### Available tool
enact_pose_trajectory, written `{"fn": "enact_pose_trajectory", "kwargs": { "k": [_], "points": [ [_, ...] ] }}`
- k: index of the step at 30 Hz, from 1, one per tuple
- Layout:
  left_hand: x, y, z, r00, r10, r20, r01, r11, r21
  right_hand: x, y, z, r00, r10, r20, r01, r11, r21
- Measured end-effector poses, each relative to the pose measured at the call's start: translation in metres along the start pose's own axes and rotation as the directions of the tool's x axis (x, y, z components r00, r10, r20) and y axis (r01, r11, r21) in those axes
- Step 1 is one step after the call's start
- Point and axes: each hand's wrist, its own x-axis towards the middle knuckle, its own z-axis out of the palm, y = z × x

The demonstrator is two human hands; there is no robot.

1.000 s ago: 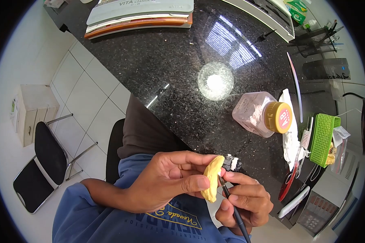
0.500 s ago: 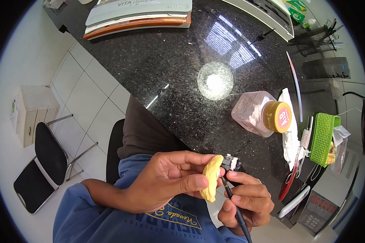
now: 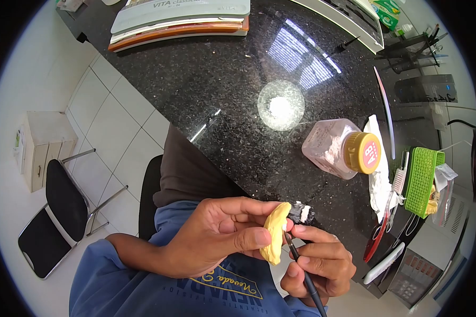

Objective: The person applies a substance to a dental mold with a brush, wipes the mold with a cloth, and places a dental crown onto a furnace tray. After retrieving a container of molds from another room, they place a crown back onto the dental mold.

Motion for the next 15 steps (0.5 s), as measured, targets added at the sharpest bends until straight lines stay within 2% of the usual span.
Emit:
{"fn": "enact_pose_trajectory", "kwargs": {
  "k": [15],
  "points": [
    [0.0011, -0.0013, 0.0010, 1.000, 0.026, 0.013, -0.026, 0.999, -0.031, 0.0016, -0.0005, -0.0008, 1.000, 0.009, 0.015, -0.009, 1.000, -0.007]
  ]
}}
